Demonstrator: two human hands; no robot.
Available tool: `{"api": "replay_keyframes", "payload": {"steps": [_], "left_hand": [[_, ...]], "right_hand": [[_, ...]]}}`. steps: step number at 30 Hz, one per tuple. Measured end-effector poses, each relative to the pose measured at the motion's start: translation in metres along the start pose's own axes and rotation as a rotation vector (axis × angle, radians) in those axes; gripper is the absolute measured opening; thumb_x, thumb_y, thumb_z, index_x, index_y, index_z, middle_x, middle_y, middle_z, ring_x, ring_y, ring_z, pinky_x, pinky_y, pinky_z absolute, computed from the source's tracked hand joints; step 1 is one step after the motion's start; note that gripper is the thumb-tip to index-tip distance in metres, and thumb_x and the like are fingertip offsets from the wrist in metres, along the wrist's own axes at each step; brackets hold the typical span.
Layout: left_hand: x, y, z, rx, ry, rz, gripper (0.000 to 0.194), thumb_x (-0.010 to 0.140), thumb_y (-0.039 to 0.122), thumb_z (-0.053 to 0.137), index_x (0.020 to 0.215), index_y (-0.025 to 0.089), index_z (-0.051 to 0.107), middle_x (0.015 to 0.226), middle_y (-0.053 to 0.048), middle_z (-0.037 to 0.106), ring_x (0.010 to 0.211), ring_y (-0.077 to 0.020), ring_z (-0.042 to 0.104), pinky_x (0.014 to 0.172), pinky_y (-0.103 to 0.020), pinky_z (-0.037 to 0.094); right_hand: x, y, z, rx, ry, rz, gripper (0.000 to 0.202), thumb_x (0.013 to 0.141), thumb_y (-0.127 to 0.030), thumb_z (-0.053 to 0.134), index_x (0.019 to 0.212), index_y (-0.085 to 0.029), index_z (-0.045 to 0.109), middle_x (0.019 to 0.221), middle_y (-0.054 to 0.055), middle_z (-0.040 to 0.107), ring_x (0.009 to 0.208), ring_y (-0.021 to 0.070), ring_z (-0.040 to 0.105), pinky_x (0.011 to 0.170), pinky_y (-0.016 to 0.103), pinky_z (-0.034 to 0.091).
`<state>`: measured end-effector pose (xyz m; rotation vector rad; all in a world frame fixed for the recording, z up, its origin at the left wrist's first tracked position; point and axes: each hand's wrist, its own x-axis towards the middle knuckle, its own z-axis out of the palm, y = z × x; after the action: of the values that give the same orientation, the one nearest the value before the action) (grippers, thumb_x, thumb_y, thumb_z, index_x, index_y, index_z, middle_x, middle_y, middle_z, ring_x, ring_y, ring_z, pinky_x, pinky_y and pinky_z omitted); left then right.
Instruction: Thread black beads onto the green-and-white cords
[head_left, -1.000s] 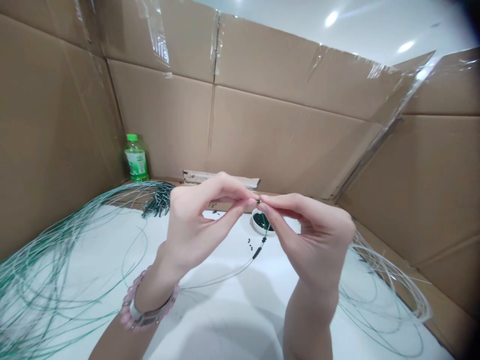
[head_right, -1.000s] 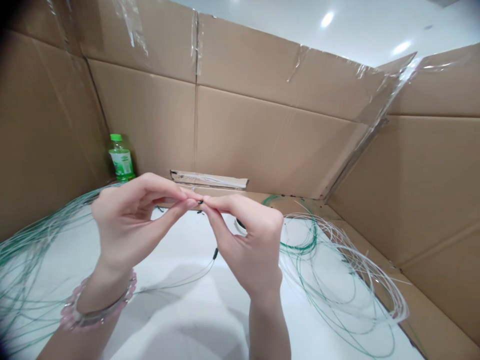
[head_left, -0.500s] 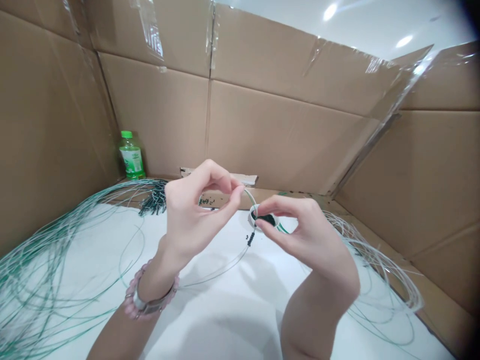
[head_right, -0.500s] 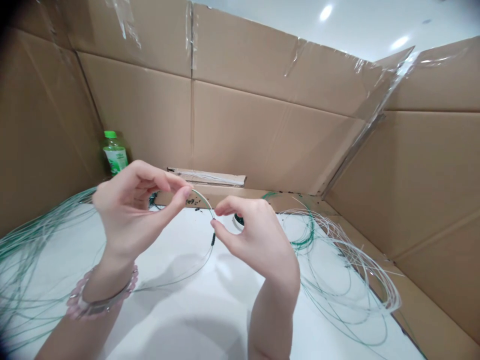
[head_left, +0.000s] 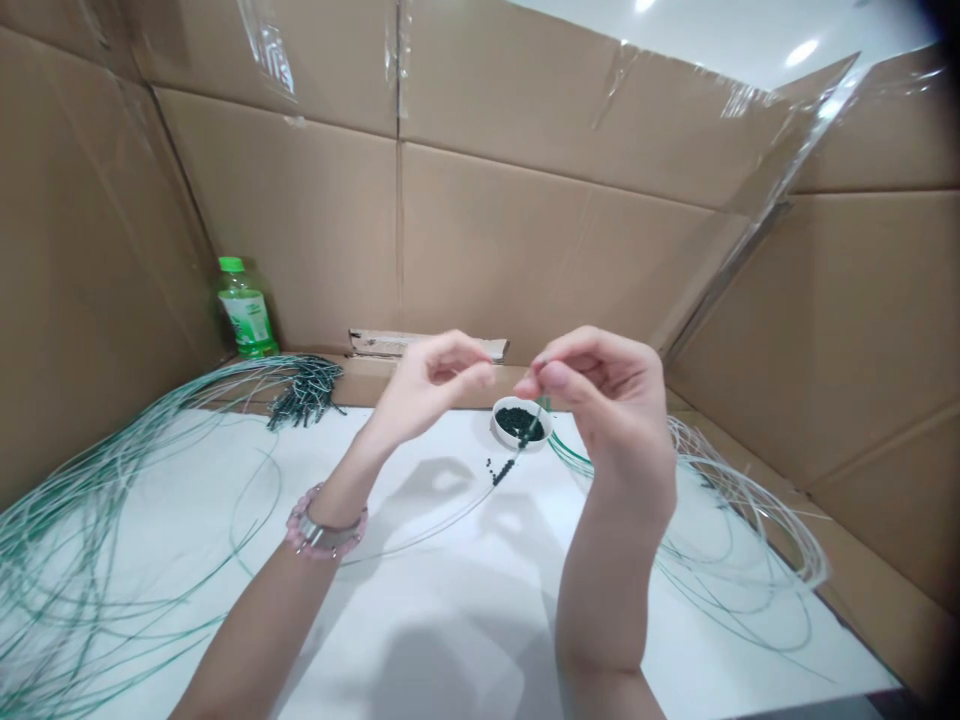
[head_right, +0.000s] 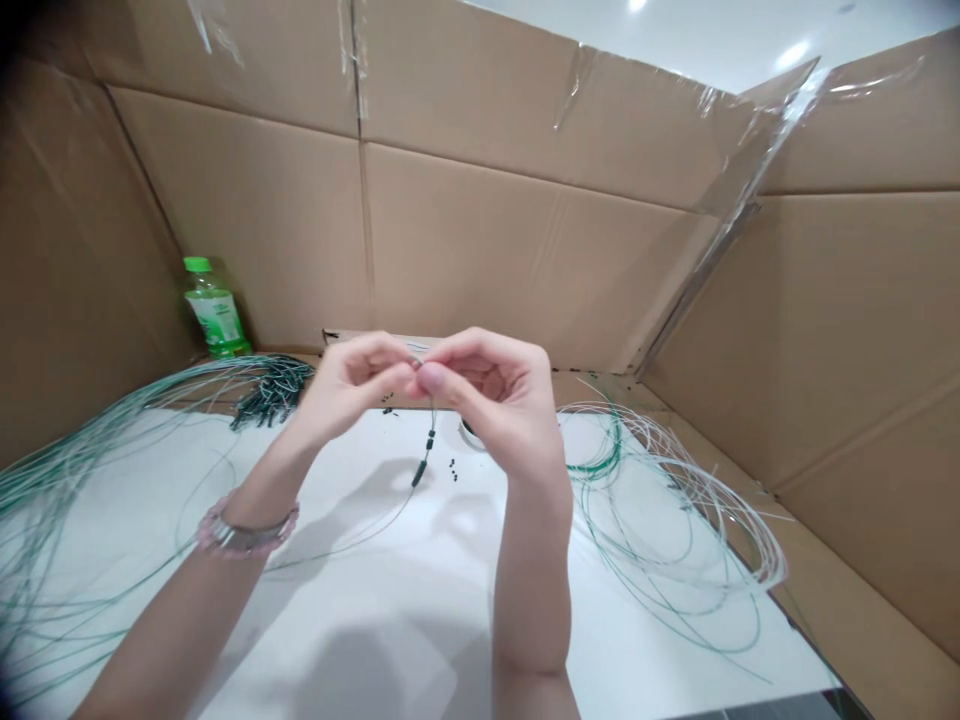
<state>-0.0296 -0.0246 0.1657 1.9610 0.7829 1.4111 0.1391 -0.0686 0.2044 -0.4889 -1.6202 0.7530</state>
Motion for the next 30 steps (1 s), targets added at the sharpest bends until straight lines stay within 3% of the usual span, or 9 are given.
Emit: {"api": "replay_keyframes", "payload": {"steps": [2, 3, 6, 8, 11, 16, 23, 27, 30], "left_hand": [[0.003, -0.026, 0.007, 0.330, -0.347, -0.135, 0.017, 0.084, 0.030, 0.055, 0.084, 0.016, 0.064, 0.081, -0.004, 0.069, 0.071, -0.0136, 0.065, 0.066, -0.024, 0.051], [0.003, -0.039, 0.013, 0.428, -0.449, -0.172, 0.013, 0.080, 0.026, 0.058, 0.082, 0.016, 0.066, 0.078, -0.004, 0.069, 0.069, -0.0148, 0.064, 0.065, -0.025, 0.050], [-0.005, -0.076, 0.036, 0.527, -0.587, -0.224, 0.007, 0.068, 0.016, 0.066, 0.075, 0.016, 0.068, 0.072, -0.004, 0.068, 0.067, -0.0173, 0.062, 0.064, -0.026, 0.046], [-0.014, -0.093, 0.050, 0.555, -0.624, -0.251, 0.009, 0.069, 0.014, 0.062, 0.076, 0.016, 0.068, 0.077, -0.005, 0.070, 0.070, -0.0182, 0.062, 0.064, -0.025, 0.044], [-0.027, -0.106, 0.061, 0.587, -0.622, -0.295, 0.014, 0.070, 0.011, 0.056, 0.077, 0.016, 0.066, 0.080, -0.006, 0.069, 0.073, -0.0187, 0.062, 0.065, -0.025, 0.042], [-0.037, -0.110, 0.064, 0.575, -0.578, -0.368, 0.008, 0.074, 0.020, 0.054, 0.073, 0.016, 0.061, 0.076, -0.005, 0.065, 0.064, -0.0156, 0.057, 0.059, -0.024, 0.037], [-0.049, -0.110, 0.073, 0.511, -0.443, -0.426, 0.020, 0.083, 0.028, 0.045, 0.074, 0.016, 0.057, 0.072, -0.004, 0.059, 0.061, -0.0145, 0.050, 0.056, -0.026, 0.030], [-0.048, -0.108, 0.073, 0.429, -0.383, -0.416, 0.018, 0.079, 0.022, 0.049, 0.063, 0.014, 0.052, 0.060, -0.002, 0.051, 0.054, -0.0121, 0.040, 0.055, -0.026, 0.028], [-0.032, -0.101, 0.066, 0.321, -0.317, -0.377, 0.015, 0.077, 0.021, 0.052, 0.065, 0.014, 0.054, 0.060, -0.001, 0.052, 0.055, -0.0121, 0.043, 0.056, -0.025, 0.034]], "right_hand": [[0.003, 0.005, -0.002, 0.154, 0.016, -0.030, 0.007, 0.080, -0.028, 0.068, 0.077, -0.023, 0.066, 0.059, -0.006, 0.065, 0.055, 0.0097, 0.065, 0.055, 0.021, 0.057], [0.005, 0.007, -0.002, 0.210, 0.017, -0.029, 0.008, 0.081, -0.030, 0.067, 0.077, -0.024, 0.064, 0.057, -0.007, 0.063, 0.054, 0.0096, 0.064, 0.054, 0.021, 0.057], [0.008, 0.011, 0.001, 0.262, 0.017, 0.032, 0.011, 0.079, -0.035, 0.064, 0.077, -0.025, 0.059, 0.054, -0.007, 0.057, 0.053, 0.0107, 0.062, 0.055, 0.025, 0.060], [0.009, 0.010, 0.005, 0.261, -0.005, 0.088, 0.012, 0.078, -0.036, 0.061, 0.077, -0.025, 0.055, 0.054, -0.007, 0.054, 0.053, 0.0114, 0.061, 0.056, 0.028, 0.061], [0.009, 0.006, 0.010, 0.319, -0.053, 0.111, 0.009, 0.076, -0.032, 0.058, 0.076, -0.024, 0.053, 0.053, -0.007, 0.048, 0.052, 0.0105, 0.056, 0.056, 0.027, 0.060], [0.007, 0.003, 0.012, 0.408, -0.099, 0.086, 0.009, 0.075, -0.028, 0.060, 0.072, -0.022, 0.053, 0.053, -0.008, 0.040, 0.051, 0.0082, 0.050, 0.053, 0.022, 0.058], [0.004, 0.005, 0.011, 0.544, -0.132, 0.084, 0.007, 0.080, -0.020, 0.063, 0.073, -0.021, 0.064, 0.058, -0.005, 0.049, 0.055, 0.0076, 0.051, 0.058, 0.022, 0.058], [0.004, 0.006, 0.012, 0.449, -0.088, 0.088, 0.006, 0.078, -0.020, 0.066, 0.073, -0.022, 0.067, 0.059, -0.005, 0.054, 0.057, 0.0078, 0.056, 0.061, 0.022, 0.058], [0.004, 0.006, 0.012, 0.287, -0.018, 0.053, 0.005, 0.078, -0.020, 0.066, 0.073, -0.022, 0.067, 0.062, -0.005, 0.056, 0.056, 0.0071, 0.056, 0.059, 0.021, 0.057]]}}
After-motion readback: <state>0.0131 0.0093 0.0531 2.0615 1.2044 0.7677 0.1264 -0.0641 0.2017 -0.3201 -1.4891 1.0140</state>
